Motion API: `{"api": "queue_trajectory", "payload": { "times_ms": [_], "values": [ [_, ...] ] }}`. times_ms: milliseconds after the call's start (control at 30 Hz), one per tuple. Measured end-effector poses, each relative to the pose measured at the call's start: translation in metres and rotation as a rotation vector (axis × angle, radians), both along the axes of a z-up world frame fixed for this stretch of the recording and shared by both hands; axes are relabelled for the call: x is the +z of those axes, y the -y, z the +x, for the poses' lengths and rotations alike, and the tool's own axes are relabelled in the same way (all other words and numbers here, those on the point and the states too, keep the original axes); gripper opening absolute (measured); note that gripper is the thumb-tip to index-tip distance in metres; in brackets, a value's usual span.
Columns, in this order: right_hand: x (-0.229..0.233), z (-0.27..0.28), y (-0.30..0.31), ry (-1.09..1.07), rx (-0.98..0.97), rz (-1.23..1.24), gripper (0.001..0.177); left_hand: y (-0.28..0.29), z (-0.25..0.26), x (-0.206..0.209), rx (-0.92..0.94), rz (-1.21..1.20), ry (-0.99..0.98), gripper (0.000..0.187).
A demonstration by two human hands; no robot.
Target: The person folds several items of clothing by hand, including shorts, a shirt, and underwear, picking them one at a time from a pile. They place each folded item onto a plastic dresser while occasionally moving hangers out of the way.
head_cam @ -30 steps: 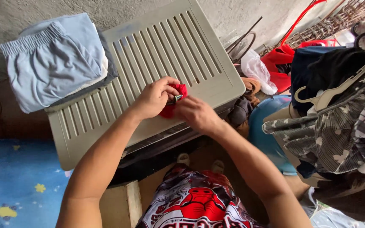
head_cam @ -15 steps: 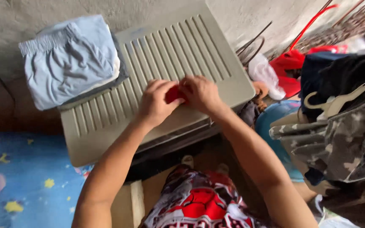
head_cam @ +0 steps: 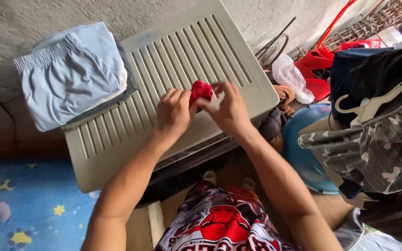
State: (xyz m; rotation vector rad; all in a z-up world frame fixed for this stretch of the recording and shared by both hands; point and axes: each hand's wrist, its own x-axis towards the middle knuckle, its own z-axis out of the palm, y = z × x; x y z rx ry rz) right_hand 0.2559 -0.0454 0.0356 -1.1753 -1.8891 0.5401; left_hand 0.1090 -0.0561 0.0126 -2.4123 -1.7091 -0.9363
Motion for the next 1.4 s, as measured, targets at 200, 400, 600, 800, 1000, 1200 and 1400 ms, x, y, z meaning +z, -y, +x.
{"api": "queue_trajectory", "payload": {
  "times_ms": [200, 400, 600, 800, 1000, 1200, 1400],
  "values": [
    [-0.02, 0.013, -0.011, -0.217, 0.001, -0.183, 0.022, 0.011, 0.022, 0.029, 0.042, -0.072, 0.273, 0.018],
    [-0.03, 0.023, -0.02, -0.605, 0.242, -0.677, 0.017, -0.002, 0.011, -0.008, -0.424, -0.742, 1.596, 0.031],
    [-0.028, 0.021, -0.029, -0.484, 0.325, -0.635, 0.018, 0.0, 0.021, 0.002, -0.391, -0.545, 1.829, 0.032],
    [-0.009, 0.027, -0.029, -0.846, 0.465, -1.182, 0.012, -0.004, 0.024, -0.018, -0.17, -0.254, 1.363, 0.023],
    [-0.069, 0.024, -0.044, -1.281, 0.37, -1.186, 0.02, -0.002, 0.03, -0.005, -0.153, -0.596, 1.898, 0.025],
    [-0.025, 0.017, -0.024, -1.363, 0.599, -1.01, 0.031, 0.003, 0.03, -0.001, -0.184, -0.778, 2.059, 0.029],
    [-0.027, 0.014, -0.022, -0.843, 0.516, -0.553, 0.031, 0.005, 0.021, -0.017, 0.02, -0.52, 1.672, 0.041]
  ]
}}
